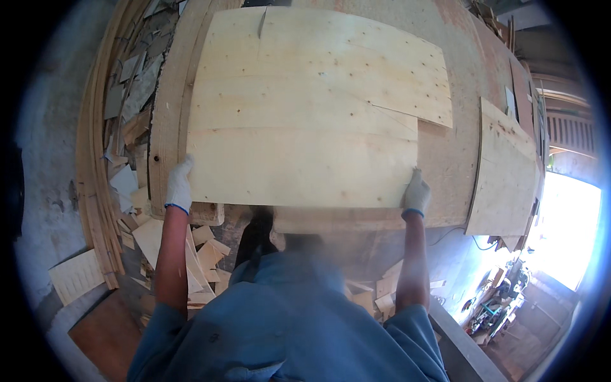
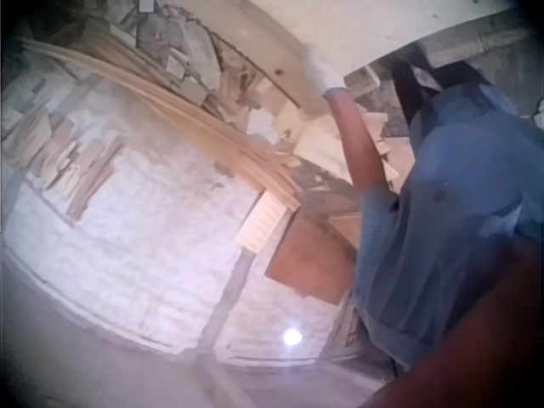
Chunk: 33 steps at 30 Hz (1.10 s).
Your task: The person positions large plywood sheets on a table saw and cuts them into smaller pieces. They handle the wood with gloved hands, aligning each sheet before making a cut and then moving the resulting pieces aside.
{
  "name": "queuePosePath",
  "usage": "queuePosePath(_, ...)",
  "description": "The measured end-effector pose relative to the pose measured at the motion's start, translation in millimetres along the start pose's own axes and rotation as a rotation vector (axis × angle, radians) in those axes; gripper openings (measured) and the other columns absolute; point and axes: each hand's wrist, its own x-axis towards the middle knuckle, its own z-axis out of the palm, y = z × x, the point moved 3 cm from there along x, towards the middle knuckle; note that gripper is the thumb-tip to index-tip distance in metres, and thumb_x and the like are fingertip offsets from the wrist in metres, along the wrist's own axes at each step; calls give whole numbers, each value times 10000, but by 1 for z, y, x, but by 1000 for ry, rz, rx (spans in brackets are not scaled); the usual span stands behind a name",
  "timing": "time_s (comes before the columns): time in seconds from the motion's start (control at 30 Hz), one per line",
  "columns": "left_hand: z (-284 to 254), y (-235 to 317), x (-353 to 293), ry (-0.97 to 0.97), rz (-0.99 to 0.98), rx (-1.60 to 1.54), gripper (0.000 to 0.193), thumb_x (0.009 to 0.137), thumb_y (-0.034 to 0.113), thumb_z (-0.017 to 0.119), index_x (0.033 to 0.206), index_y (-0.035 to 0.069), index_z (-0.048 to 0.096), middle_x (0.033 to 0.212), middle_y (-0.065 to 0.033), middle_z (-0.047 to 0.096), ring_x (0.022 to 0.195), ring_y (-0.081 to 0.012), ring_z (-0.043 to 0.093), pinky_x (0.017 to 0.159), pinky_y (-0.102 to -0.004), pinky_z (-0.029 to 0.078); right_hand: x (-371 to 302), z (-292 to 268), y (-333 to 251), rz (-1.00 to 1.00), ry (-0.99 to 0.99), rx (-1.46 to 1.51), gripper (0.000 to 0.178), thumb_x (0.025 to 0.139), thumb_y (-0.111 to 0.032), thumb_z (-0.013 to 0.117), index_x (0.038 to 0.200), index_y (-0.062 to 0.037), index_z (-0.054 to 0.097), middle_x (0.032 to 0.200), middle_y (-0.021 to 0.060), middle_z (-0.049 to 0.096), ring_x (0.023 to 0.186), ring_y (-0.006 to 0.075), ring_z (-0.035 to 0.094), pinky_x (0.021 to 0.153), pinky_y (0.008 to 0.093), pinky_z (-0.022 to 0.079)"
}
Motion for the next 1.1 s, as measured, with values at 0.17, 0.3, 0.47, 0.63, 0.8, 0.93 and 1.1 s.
queuePosePath(0.17, 11, 17, -1, 12, 29, -154, 472, 977, 376, 550, 1068, -71, 673, 999, -106, 700, 898, -161, 663, 792, -291, 529, 8, 2, -4, 0, -9, -32, 600, 953, -459, 477, 910, 107, 673, 696, 161, 632, 676, 200, 546, 683, 401, 451)
queuePosePath(0.3, 5, 9, 18, 0, 88, -191, 447, 964, 346, 568, 1091, -69, 673, 1021, -103, 693, 918, -152, 646, 821, -289, 516, 2, 7, -17, -10, -34, 73, 603, 963, -443, 471, 883, 124, 663, 689, 157, 625, 677, 199, 555, 675, 397, 448)
queuePosePath(0.47, -4, 2, 28, 99, 110, 45, 449, 929, 361, 615, 1072, -58, 686, 998, -84, 689, 868, -147, 615, 793, -305, 501, 10, 13, -7, -8, -57, 147, 578, 971, -422, 486, 869, 113, 678, 666, 93, 608, 660, 152, 555, 623, 356, 443)
queuePosePath(0.63, -2, 5, 32, 74, 53, -11, 503, 905, 425, 642, 1067, -48, 693, 992, -76, 689, 890, -151, 596, 815, -338, 488, 14, 16, -1, -26, -43, 210, 598, 971, -446, 478, 843, 102, 682, 635, 79, 609, 601, 160, 543, 581, 371, 438)
queuePosePath(0.8, -8, -7, 42, 40, 109, 24, 549, 919, 462, 617, 1092, -55, 681, 1030, -95, 688, 944, -160, 591, 867, -336, 473, 30, 20, 13, -111, 5, 46, 658, 966, -486, 443, 812, 116, 662, 630, 180, 610, 591, 217, 547, 602, 426, 433)
queuePosePath(0.93, -4, -4, 41, 25, 94, 26, 554, 932, 463, 598, 1099, -60, 674, 1053, -98, 684, 962, -165, 592, 878, -331, 472, 25, 18, 4, -69, -29, 62, 656, 965, -482, 444, 834, 121, 665, 623, 187, 605, 600, 220, 557, 611, 424, 435)
queuePosePath(1.1, -1, 4, 45, 24, 63, -12, 534, 931, 453, 605, 1078, -54, 682, 1027, -92, 686, 951, -167, 596, 870, -329, 475, 12, 14, -19, -50, -13, 0, 650, 963, -480, 451, 873, 122, 677, 631, 172, 613, 618, 214, 564, 622, 413, 442)
